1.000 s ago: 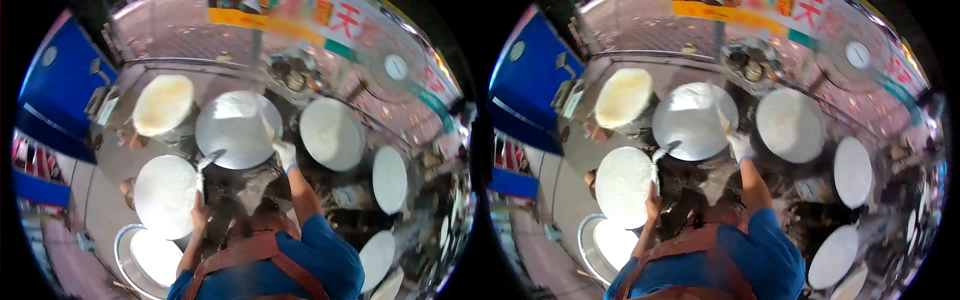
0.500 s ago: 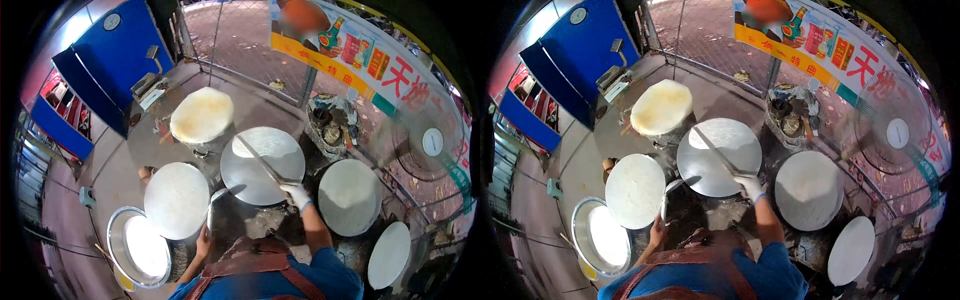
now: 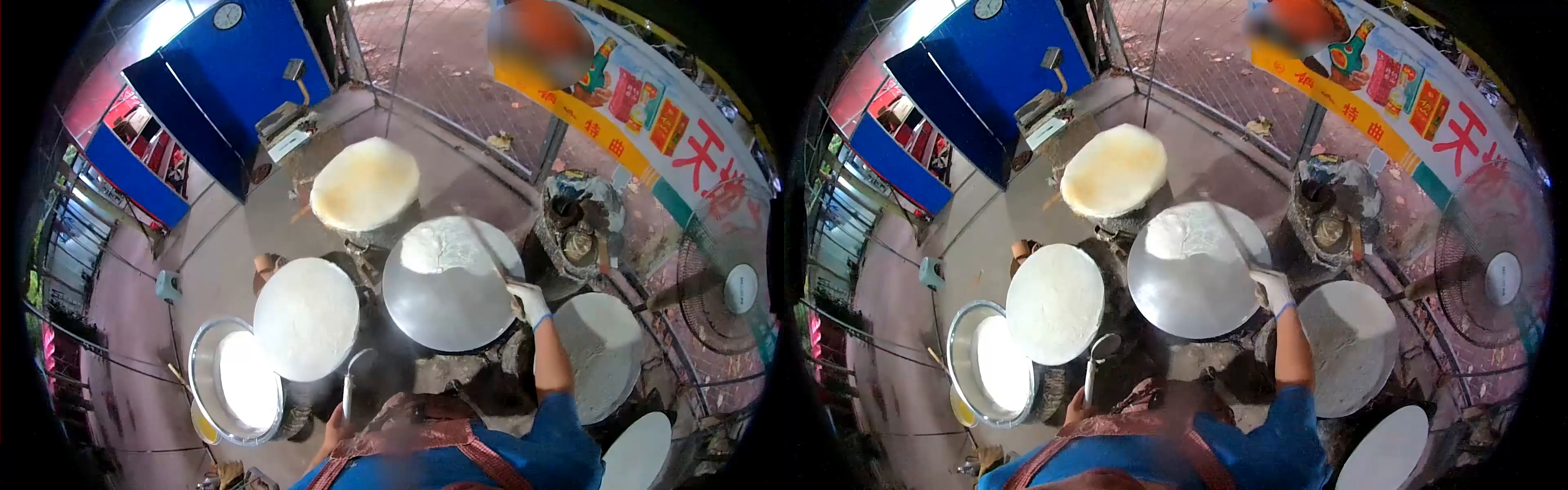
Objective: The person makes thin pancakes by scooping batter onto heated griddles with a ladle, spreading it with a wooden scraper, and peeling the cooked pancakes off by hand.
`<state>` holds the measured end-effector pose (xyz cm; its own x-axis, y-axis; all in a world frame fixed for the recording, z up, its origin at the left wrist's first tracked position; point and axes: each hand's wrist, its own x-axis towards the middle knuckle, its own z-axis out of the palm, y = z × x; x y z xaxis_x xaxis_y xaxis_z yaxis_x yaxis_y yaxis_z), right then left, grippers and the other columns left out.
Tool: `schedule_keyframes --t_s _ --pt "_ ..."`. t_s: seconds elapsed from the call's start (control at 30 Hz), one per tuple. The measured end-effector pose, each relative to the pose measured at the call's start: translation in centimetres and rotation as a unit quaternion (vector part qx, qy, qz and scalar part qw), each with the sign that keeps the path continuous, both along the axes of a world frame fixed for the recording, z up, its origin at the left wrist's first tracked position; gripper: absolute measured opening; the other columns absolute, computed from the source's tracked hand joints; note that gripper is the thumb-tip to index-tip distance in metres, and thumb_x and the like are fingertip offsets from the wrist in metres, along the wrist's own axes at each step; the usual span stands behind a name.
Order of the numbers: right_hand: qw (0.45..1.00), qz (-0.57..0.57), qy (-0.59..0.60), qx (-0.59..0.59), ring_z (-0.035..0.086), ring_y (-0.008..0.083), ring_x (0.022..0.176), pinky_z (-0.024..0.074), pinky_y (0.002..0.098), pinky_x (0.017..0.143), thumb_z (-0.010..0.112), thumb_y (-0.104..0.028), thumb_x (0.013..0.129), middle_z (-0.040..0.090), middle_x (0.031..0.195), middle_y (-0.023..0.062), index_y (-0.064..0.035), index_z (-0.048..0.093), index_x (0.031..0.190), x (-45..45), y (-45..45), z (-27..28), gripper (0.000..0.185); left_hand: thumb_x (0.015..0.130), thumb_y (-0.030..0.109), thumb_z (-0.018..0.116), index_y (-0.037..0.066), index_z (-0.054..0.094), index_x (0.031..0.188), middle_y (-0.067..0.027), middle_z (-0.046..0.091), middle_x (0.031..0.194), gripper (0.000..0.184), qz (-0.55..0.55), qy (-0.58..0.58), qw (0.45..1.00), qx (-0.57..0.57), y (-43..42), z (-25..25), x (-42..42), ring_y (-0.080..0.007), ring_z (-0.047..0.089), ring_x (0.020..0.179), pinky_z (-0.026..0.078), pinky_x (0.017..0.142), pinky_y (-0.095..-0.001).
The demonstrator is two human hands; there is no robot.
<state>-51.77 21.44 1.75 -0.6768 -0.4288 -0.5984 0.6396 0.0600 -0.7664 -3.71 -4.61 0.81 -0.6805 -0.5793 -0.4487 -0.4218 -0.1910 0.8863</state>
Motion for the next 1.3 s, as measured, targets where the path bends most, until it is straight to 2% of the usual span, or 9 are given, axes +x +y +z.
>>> schedule_keyframes --t_s 0.17,0.37,0.5,0.63,0.73,0.9,0.97,1.17,1.3 --pt "0.983 0.176 -0.023 0.048 0.041 0.0124 0.033 0.0272 0.0289 0.031 0.062 -0.015 0.079 0.052 0.051 0.0037 -0.003 0.065 0.078 2.9 0.0 -2.7 0.013 0.075 -0.006 0.056 0.008 0.041 0.13 -0.0001 0.056 0.097 0.058 0.023 -0.042 0.998 0.047 0.0 -1.9 1.3 -0.009 0.052 0.072 0.042 0.057 -0.0232" --pt "0.995 0.061 0.062 0.041 0.04 0.0118 0.032 0.0255 0.0256 0.03 0.063 -0.02 0.077 0.05 0.049 0.0048 -0.0048 0.06 0.07 -3.4 -2.2 1.3 0.017 0.075 -0.003 0.06 0.008 0.039 0.131 -0.001 0.055 0.094 0.061 0.011 -0.101 0.995 -0.014 0.5 -1.5 3.1 -0.01 0.054 0.072 0.044 0.058 -0.0241" --pt "0.956 0.264 0.059 0.108 0.044 0.012 0.037 0.0279 0.0288 0.032 0.064 -0.019 0.078 0.051 0.052 0.0035 -0.0039 0.062 0.079 -2.3 -1.8 -0.2 0.015 0.071 -0.004 0.063 0.01 0.038 0.132 -0.0026 0.056 0.089 0.067 0.05 -0.139 0.989 -0.016 0.3 -4.1 4.8 -0.0107 0.055 0.071 0.045 0.062 -0.0249" --pt "0.965 0.249 -0.042 0.065 0.04 0.0094 0.032 0.0271 0.0236 0.031 0.062 -0.013 0.076 0.052 0.049 0.0024 -0.0045 0.064 0.075 -1.6 2.7 -2.6 0.009 0.071 -0.005 0.064 0.01 0.037 0.133 -0.0029 0.058 0.086 0.069 0.085 -0.102 0.99 0.038 0.5 -6.1 6.2 -0.0102 0.056 0.071 0.047 0.063 -0.0245" --pt "0.98 0.155 0.107 0.07 0.043 0.0106 0.033 0.0282 0.026 0.031 0.063 -0.028 0.076 0.05 0.047 0.0016 -0.0085 0.058 0.06 -5.1 -1.5 -1.9 0.025 0.073 -0.005 0.063 0.009 0.035 0.134 -0.0046 0.059 0.089 0.069 0.103 -0.11 0.986 0.078 0.6 -5.6 6.8 -0.012 0.058 0.072 0.048 0.064 -0.0258" --pt "0.917 0.355 0.155 0.094 0.043 0.0123 0.035 0.0295 0.0272 0.033 0.067 -0.021 0.074 0.051 0.049 0.0038 -0.0073 0.058 0.067 -5.7 -3.1 -3.7 0.018 0.075 -0.006 0.06 0.006 0.035 0.134 -0.007 0.057 0.101 0.065 0.05 -0.132 0.99 -0.01 1.5 -2.4 4.8 -0.0131 0.059 0.074 0.048 0.064 -0.0258" --pt "0.933 0.332 0.003 0.136 0.048 0.0121 0.043 0.0323 0.0294 0.038 0.066 -0.013 0.073 0.052 0.051 0.0038 -0.0023 0.062 0.072 -3.5 -0.2 -1.4 0.012 0.073 -0.004 0.063 0.005 0.037 0.132 -0.0035 0.057 0.088 0.065 0.096 -0.163 0.98 0.062 1.8 -2.5 5.2 -0.0116 0.056 0.069 0.047 0.061 -0.0253" --pt "0.968 0.217 0.08 0.099 0.042 0.0121 0.035 0.0282 0.0266 0.032 0.068 -0.022 0.071 0.05 0.049 0.0034 -0.007 0.057 0.06 -7.0 -3.6 -2.1 0.022 0.072 -0.004 0.064 0.009 0.037 0.133 -0.0025 0.056 0.081 0.067 0.143 -0.141 0.977 0.068 2.8 -3.5 7.1 -0.0107 0.054 0.064 0.045 0.057 -0.0243" --pt "0.903 0.394 0.082 0.153 0.042 0.0131 0.036 0.029 0.0283 0.036 0.064 -0.02 0.074 0.049 0.049 0.0025 -0.004 0.057 0.065 -6.4 -5.7 -0.3 0.02 0.073 -0.002 0.064 0.008 0.039 0.13 -0.0042 0.056 0.077 0.064 0.145 -0.191 0.969 0.053 3.2 -1.6 6.5 -0.0108 0.054 0.063 0.044 0.056 -0.0244"
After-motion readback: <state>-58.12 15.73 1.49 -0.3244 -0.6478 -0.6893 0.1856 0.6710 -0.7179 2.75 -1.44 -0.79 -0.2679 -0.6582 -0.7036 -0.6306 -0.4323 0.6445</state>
